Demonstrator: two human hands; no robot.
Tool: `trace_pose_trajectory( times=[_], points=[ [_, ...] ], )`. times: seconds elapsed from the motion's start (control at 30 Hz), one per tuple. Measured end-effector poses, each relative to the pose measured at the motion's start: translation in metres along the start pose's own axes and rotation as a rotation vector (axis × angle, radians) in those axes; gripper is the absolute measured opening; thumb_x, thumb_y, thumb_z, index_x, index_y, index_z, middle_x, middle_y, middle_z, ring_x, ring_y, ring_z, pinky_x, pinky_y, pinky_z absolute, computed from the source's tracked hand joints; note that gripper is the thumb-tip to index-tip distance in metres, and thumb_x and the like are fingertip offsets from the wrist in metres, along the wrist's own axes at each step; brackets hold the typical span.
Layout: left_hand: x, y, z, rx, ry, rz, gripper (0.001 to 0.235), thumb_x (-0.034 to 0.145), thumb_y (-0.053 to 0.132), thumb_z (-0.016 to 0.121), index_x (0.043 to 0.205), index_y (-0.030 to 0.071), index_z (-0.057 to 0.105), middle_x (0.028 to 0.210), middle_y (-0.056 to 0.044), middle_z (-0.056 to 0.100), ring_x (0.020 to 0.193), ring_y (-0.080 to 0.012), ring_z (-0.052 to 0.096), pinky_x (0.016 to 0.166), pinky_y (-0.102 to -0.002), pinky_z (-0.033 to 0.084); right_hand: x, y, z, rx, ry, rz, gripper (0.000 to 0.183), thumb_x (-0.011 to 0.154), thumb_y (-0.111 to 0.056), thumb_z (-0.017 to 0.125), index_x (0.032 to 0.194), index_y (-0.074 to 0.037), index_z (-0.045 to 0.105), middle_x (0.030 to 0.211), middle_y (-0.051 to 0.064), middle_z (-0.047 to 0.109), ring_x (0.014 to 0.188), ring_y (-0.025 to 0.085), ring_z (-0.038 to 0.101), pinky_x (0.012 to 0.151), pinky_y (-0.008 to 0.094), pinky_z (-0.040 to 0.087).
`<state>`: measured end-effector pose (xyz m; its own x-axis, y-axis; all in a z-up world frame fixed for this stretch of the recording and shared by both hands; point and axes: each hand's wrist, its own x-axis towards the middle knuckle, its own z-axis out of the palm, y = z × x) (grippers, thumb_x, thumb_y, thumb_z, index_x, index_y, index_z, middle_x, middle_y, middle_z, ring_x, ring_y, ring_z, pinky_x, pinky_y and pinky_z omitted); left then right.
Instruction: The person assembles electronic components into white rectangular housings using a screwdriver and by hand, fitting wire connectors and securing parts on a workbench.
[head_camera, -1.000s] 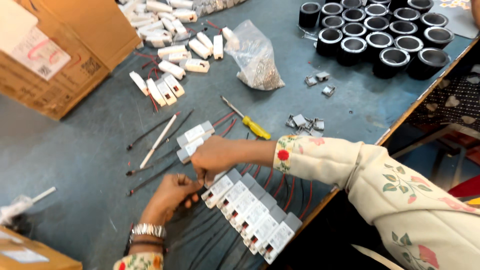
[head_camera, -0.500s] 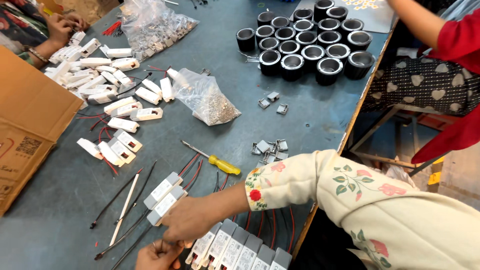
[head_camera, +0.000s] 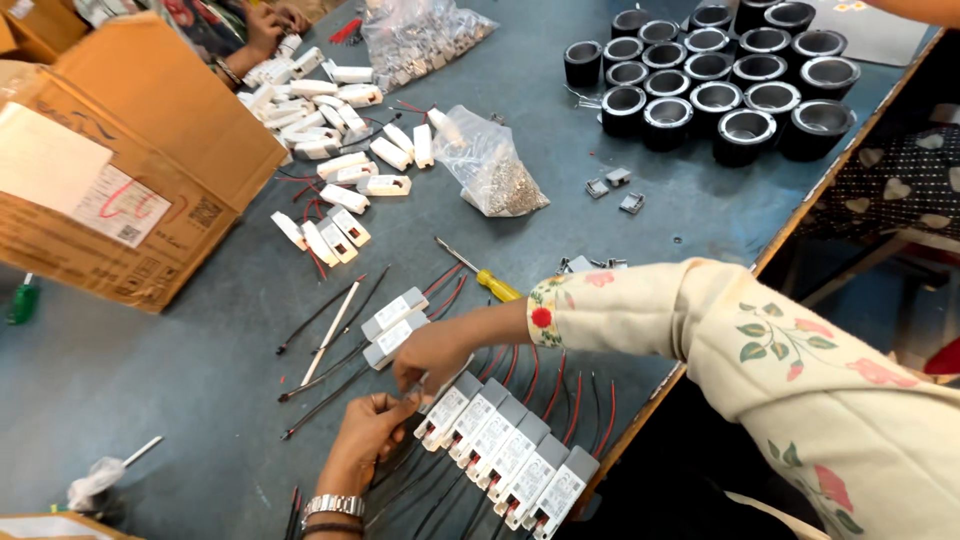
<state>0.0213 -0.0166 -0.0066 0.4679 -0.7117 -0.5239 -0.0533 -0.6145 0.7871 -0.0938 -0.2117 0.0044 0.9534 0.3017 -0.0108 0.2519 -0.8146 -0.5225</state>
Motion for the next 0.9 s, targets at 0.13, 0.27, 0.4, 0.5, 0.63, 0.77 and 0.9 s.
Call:
trace_pose_trajectory(
  times=[0.13,0.27,0.4,0.5,0.63,0.77,0.9],
  points=[
    [-0.007,0.006,-0.002,-0.006,-0.075,-0.004,0.031,0.082,0.03,0.084,0.073,0.004,0.068,0.054,-0.003,0.058,0.035,-0.007,0.035,0.035,-0.026,0.02,0.015,0.025,0.0,0.038,-0.187,0.043,0.049,0.068,-0.039,0.086,0.103,-0.007,0.074,0.094,0.008,0.078,0.087,0.025,0.073,0.075,0.038,0.055],
    [0.001,-0.003,-0.001,-0.036,-0.112,0.021,0.025,0.081,0.024,0.085,0.074,0.004,0.072,0.054,-0.004,0.061,0.036,-0.0056,0.037,0.036,-0.025,0.02,0.019,0.032,0.001,0.174,-0.307,0.107,0.05,0.074,-0.047,0.085,0.1,-0.004,0.077,0.091,0.008,0.079,0.083,0.021,0.073,0.073,0.034,0.056],
    [0.007,-0.013,0.004,-0.103,-0.085,0.002,0.03,0.08,0.024,0.086,0.07,0.003,0.068,0.051,-0.005,0.059,0.035,-0.0073,0.036,0.035,-0.026,0.02,0.022,0.029,0.006,0.26,-0.356,0.121,0.049,0.075,-0.046,0.083,0.1,-0.005,0.078,0.09,0.008,0.079,0.082,0.021,0.073,0.073,0.034,0.055],
    [0.012,-0.015,0.007,-0.097,-0.082,-0.011,0.032,0.08,0.024,0.087,0.068,0.002,0.066,0.05,-0.006,0.059,0.036,-0.0086,0.039,0.035,-0.027,0.021,0.02,0.029,0.014,0.309,-0.356,0.122,0.047,0.076,-0.046,0.082,0.099,-0.005,0.078,0.089,0.007,0.079,0.081,0.02,0.073,0.072,0.034,0.055],
    [0.013,-0.02,0.012,-0.061,-0.041,0.033,0.034,0.079,0.024,0.087,0.067,0.002,0.065,0.05,-0.006,0.06,0.037,-0.0091,0.043,0.037,-0.027,0.025,0.017,0.031,0.02,0.338,-0.372,0.124,0.046,0.077,-0.046,0.081,0.099,-0.005,0.078,0.088,0.007,0.079,0.08,0.019,0.073,0.071,0.034,0.055],
    [0.007,-0.024,0.02,-0.051,0.034,0.172,0.033,0.079,0.023,0.087,0.065,0.001,0.066,0.049,-0.006,0.061,0.038,-0.007,0.044,0.038,-0.026,0.026,0.025,0.032,0.022,0.364,-0.352,0.1,0.044,0.079,-0.046,0.08,0.099,-0.006,0.079,0.087,0.007,0.079,0.079,0.019,0.072,0.071,0.034,0.055],
    [-0.003,-0.016,0.016,-0.101,0.028,0.105,0.032,0.079,0.022,0.086,0.065,0.002,0.065,0.049,-0.005,0.059,0.036,-0.0081,0.04,0.036,-0.027,0.024,0.034,0.029,0.025,0.383,-0.307,0.087,0.043,0.08,-0.045,0.079,0.098,-0.006,0.079,0.086,0.006,0.079,0.078,0.018,0.072,0.07,0.034,0.054]
  ],
)
